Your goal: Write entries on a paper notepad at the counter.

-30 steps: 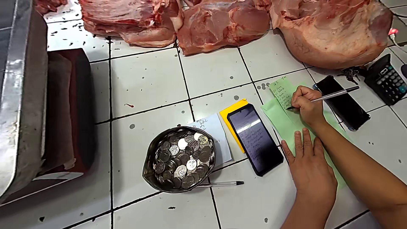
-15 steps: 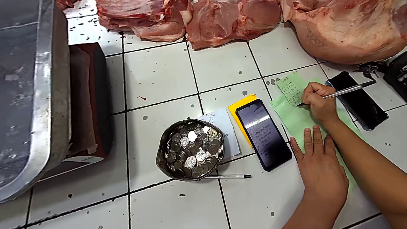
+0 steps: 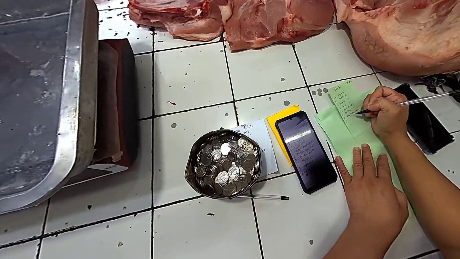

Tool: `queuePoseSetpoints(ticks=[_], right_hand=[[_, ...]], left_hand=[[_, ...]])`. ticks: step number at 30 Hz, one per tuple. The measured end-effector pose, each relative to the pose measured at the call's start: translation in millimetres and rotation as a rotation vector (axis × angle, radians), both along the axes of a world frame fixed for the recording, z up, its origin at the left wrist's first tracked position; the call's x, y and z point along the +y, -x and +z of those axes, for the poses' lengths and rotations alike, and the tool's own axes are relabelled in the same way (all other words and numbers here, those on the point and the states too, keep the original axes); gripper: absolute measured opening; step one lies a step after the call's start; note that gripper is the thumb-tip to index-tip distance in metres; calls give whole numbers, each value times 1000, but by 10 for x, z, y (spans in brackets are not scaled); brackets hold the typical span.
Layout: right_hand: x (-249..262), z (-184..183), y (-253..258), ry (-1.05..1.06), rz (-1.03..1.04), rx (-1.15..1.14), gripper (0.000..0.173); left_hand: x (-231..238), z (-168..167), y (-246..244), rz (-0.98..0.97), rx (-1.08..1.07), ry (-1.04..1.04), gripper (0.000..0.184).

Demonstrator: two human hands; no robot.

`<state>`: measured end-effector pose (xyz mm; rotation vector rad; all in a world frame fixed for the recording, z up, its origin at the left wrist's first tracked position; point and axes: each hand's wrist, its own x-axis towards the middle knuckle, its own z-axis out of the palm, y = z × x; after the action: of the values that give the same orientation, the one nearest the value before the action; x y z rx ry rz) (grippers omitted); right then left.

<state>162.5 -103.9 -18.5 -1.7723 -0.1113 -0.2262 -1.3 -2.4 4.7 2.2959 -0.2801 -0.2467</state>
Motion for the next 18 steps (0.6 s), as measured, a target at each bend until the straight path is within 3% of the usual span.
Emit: queuePoseSetpoints(ticks=[4,9,18], right_hand=[[138,-24,97,20,69,-8,25],[138,-19,89,84,158,-27,23],[167,-48,138,126,201,-24,23]], left_hand=[[-22,-58,20,37,-70,26,65],[-5,-35,27,-54,-51,-104,70],[-17,-37,29,-42,-58,-125,67]])
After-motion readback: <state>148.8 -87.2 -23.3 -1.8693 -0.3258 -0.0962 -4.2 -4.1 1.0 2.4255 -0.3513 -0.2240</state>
